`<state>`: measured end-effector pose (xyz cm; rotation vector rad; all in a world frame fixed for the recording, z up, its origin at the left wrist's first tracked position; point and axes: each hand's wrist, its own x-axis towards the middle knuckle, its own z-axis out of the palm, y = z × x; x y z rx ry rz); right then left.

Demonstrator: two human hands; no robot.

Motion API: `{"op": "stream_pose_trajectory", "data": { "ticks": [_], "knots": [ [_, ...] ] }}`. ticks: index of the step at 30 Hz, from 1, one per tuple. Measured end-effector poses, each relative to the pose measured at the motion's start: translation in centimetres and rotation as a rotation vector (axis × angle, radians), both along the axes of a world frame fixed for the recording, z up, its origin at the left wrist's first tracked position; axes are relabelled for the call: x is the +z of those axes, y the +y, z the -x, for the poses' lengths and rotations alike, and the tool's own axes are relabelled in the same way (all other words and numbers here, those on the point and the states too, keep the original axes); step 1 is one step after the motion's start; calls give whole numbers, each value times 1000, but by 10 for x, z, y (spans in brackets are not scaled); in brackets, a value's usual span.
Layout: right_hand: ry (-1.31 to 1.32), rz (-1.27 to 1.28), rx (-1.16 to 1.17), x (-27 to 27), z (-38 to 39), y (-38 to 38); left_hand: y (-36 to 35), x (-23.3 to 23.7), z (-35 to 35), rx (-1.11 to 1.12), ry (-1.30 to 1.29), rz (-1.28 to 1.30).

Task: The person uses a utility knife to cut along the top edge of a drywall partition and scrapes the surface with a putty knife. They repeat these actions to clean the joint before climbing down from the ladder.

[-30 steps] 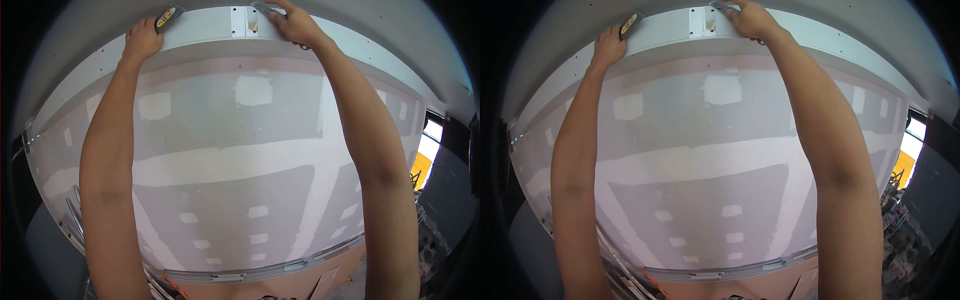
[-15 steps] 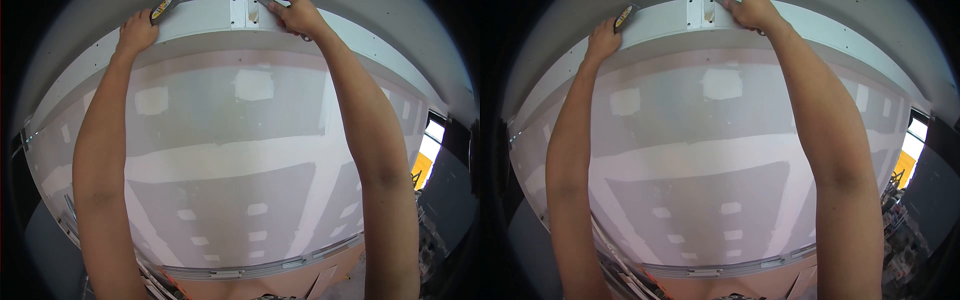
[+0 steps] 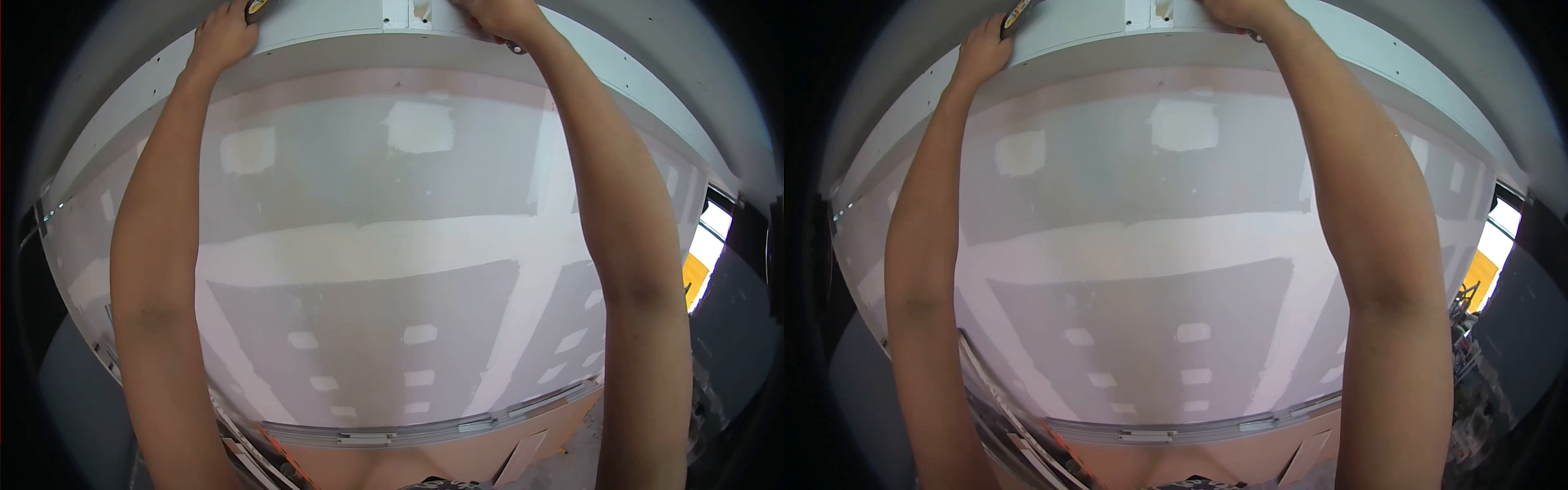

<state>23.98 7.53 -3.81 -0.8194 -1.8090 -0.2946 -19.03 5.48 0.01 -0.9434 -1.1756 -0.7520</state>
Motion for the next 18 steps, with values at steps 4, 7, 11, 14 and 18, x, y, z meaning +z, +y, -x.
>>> {"op": "stream_pose_trajectory", "data": {
  "ticks": [4,7,11,14,18],
  "knots": [
    [-77,-86,51,4,-6,13,-4,-1,-5,-22,-37,38],
    [-95,-177,62,7,-7,29,-5,1,-6,-33,-31,55],
    [8,-30,69,-13,1,-2,-5,-2,-9,-54,-2,11],
    [16,-173,128,-8,4,30,-2,0,-5,-42,10,4],
    [-20,-129,116,-8,-3,13,-10,-5,-17,-42,-22,31]
  ]
}}
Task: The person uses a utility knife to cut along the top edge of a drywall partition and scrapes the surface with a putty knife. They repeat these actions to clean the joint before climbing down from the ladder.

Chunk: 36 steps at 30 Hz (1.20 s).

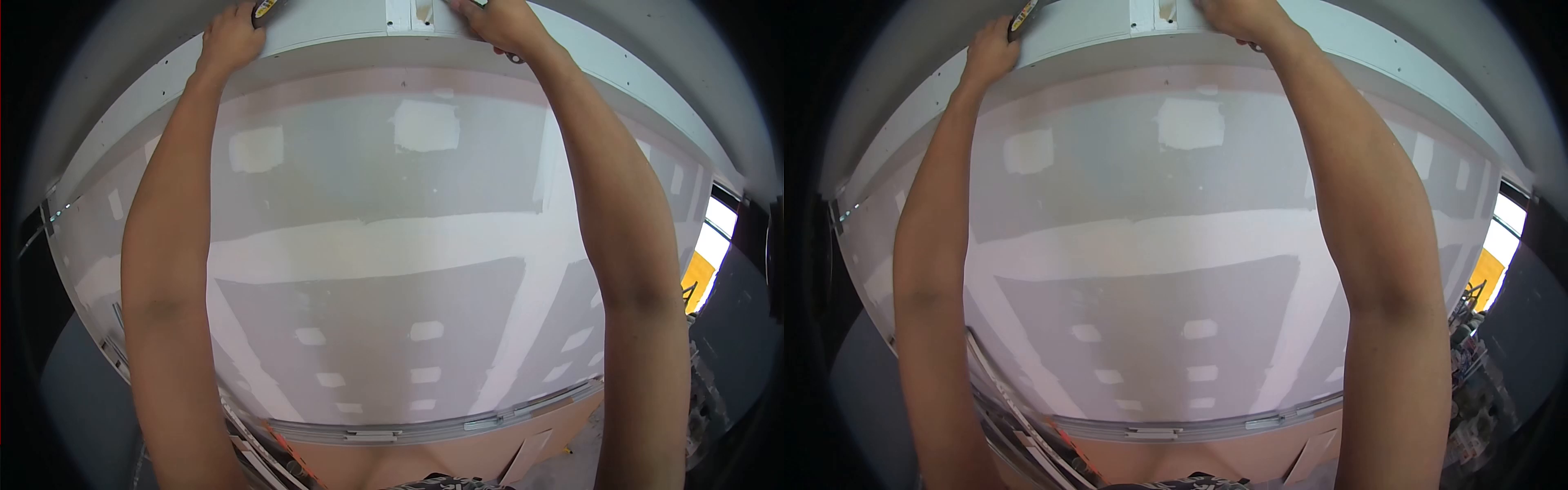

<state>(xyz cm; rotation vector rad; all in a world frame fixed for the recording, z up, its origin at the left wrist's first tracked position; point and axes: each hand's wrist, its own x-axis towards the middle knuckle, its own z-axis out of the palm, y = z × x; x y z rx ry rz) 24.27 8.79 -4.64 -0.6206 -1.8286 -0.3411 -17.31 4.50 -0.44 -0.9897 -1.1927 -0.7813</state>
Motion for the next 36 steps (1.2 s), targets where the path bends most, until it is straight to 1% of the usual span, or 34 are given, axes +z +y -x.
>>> {"op": "stream_pose_trajectory", "data": {
  "ticks": [2,6,8,11,14,20,24,26,30,33,36],
  "knots": [
    [-33,189,-110,0,-5,-13,1,-1,-2,23,-23,21],
    [-67,192,-106,-6,-18,-7,0,-11,-14,14,0,-52],
    [50,154,-4,-5,-20,-1,-2,-11,-15,11,-18,-34],
    [33,195,-42,2,-15,-9,-4,-11,-19,52,-51,3],
    [0,180,-19,9,-10,-4,-5,-12,-22,50,-63,5],
    [-9,136,36,9,-12,0,-6,-5,-17,37,-99,74],
    [-6,142,31,7,-11,2,-1,-3,-9,51,-51,23],
    [81,177,77,3,-8,-1,3,2,5,49,-18,3],
    [46,169,44,8,-8,0,4,1,5,39,-8,-14],
    [44,166,68,9,-6,1,2,0,2,44,-29,3],
    [36,179,8,8,-6,-2,3,-1,3,44,-36,-8]
  ]
}}
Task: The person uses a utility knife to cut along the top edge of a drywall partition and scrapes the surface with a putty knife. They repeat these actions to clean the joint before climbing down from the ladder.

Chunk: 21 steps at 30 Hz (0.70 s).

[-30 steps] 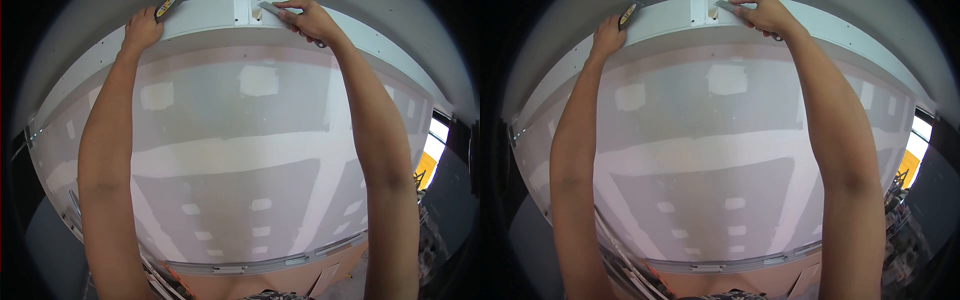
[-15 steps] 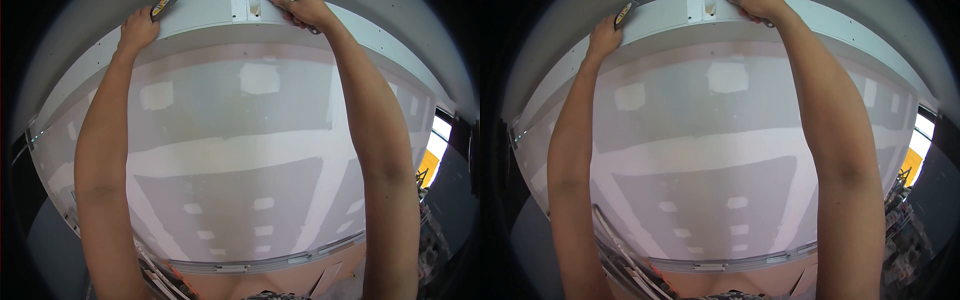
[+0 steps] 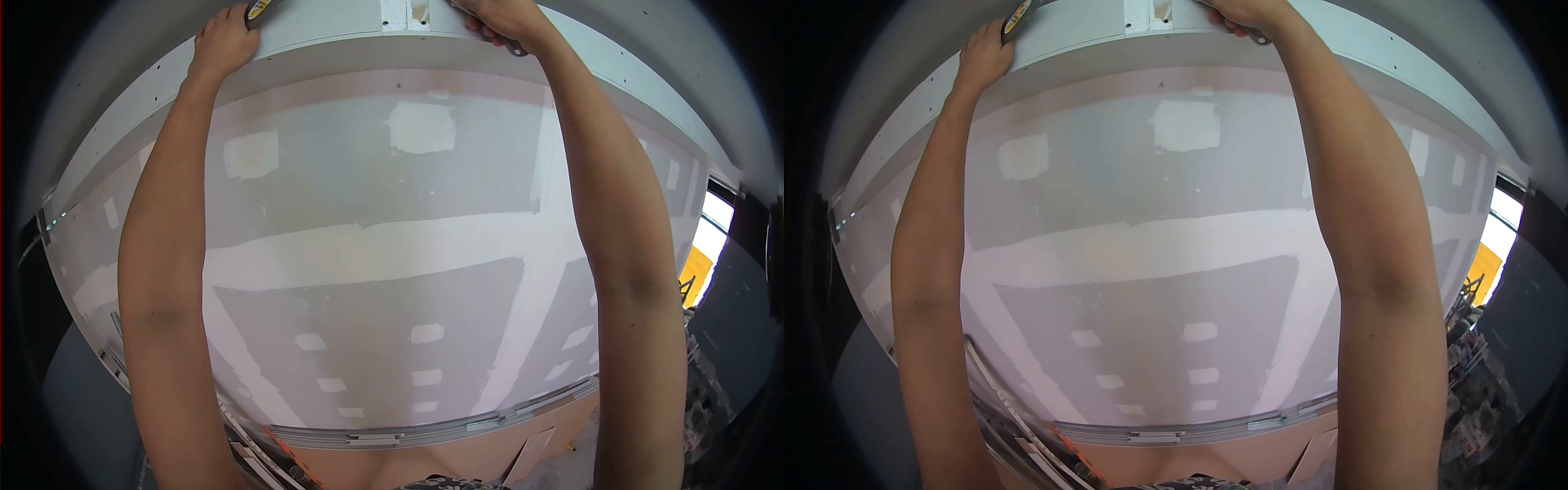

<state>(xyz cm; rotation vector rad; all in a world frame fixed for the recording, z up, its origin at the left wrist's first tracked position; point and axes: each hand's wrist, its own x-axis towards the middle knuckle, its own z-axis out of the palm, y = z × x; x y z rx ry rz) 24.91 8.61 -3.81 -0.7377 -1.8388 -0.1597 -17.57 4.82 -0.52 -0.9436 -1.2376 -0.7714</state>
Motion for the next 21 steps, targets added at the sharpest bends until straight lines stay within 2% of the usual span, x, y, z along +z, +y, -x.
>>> {"op": "stream_pose_trajectory", "data": {
  "ticks": [9,12,17,21],
  "knots": [
    [-80,-54,8,5,-3,8,1,3,2,16,26,3],
    [-107,-27,14,2,-6,4,0,5,2,13,-46,83],
    [-135,-86,-44,-1,-7,1,0,8,8,-18,38,13],
    [-181,-37,-112,-2,-6,3,-1,7,7,-9,44,-2]
  ]
}}
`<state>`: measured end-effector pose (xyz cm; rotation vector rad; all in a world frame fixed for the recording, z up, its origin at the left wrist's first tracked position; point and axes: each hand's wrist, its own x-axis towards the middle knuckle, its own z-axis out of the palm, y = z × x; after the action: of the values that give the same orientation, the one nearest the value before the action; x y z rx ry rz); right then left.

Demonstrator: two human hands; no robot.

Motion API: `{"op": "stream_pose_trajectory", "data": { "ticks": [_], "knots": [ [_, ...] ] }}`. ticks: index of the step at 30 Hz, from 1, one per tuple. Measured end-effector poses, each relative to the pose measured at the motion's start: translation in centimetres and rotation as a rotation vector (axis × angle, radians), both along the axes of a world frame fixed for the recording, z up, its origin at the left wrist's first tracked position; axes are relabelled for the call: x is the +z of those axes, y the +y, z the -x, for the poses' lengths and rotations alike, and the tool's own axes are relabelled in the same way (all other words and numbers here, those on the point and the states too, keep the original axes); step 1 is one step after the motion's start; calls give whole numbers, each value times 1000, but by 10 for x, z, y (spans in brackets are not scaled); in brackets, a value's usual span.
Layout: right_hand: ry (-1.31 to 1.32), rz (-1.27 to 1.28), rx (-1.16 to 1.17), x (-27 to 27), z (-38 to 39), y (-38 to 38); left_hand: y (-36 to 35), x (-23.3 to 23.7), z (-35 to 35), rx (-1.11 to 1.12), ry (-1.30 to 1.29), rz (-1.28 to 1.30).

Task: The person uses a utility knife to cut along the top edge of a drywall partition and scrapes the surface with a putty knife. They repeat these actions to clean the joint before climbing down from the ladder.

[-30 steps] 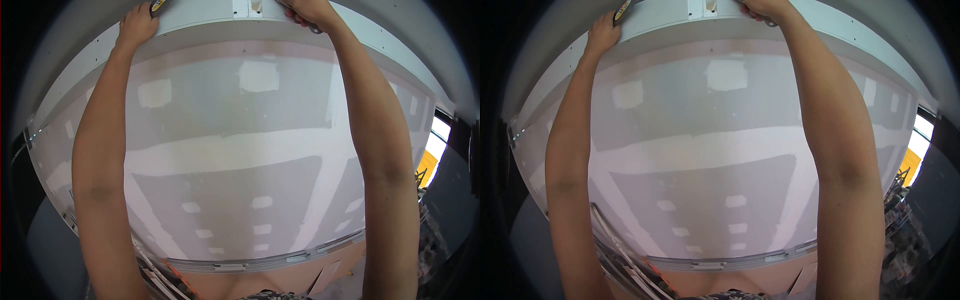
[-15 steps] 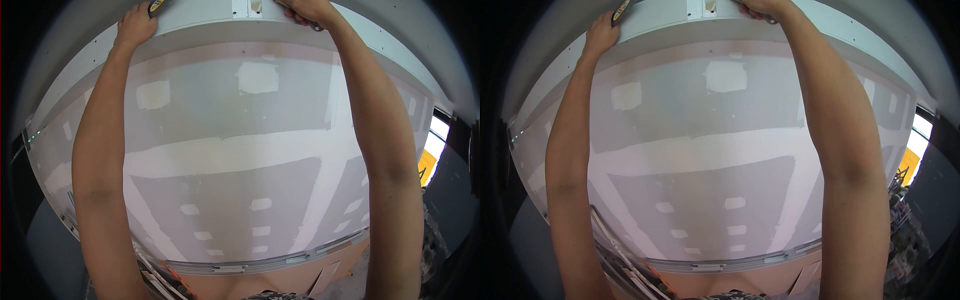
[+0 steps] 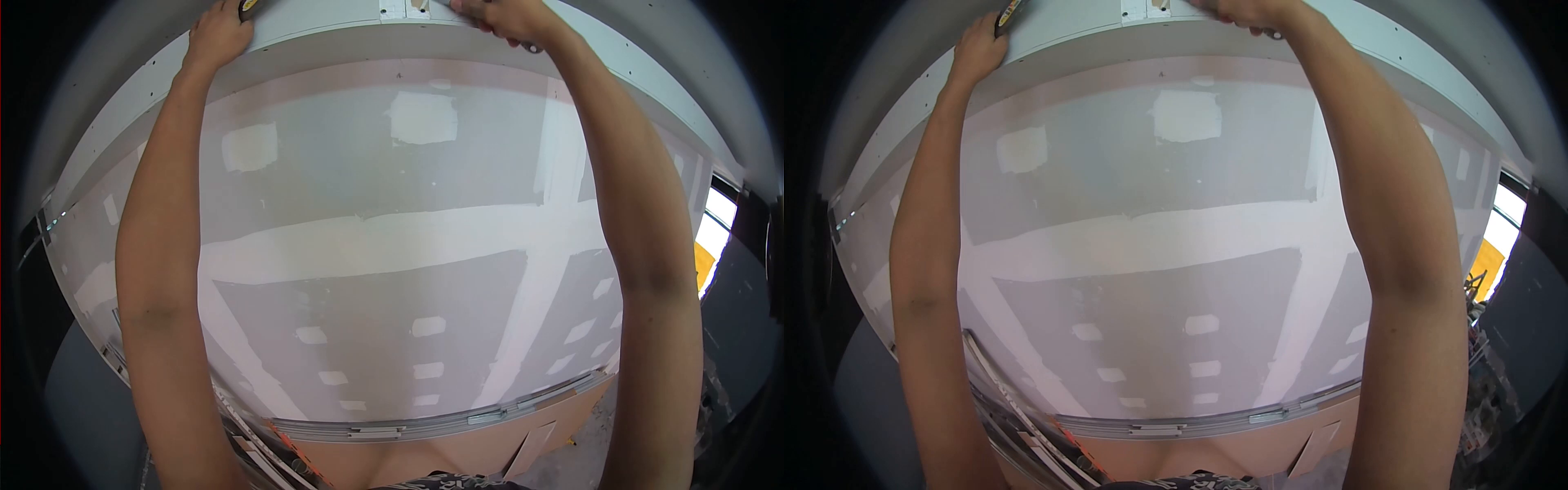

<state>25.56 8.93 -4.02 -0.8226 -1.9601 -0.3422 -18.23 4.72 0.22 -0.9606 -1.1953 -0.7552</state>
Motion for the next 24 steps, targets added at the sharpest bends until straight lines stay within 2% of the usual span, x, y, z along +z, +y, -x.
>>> {"op": "stream_pose_trajectory", "data": {
  "ticks": [2,7,9,14,24],
  "knots": [
    [-33,-135,77,-8,1,13,-1,-2,-3,-69,-18,28],
    [-54,-198,113,-11,1,10,0,-2,-3,-21,12,18],
    [145,-35,88,-14,-2,-3,0,-4,-7,-10,21,12],
    [137,-47,116,8,0,10,2,-5,-5,-2,-6,-4],
    [124,-56,155,8,3,5,1,-6,-5,19,1,-14]
  ]
}}
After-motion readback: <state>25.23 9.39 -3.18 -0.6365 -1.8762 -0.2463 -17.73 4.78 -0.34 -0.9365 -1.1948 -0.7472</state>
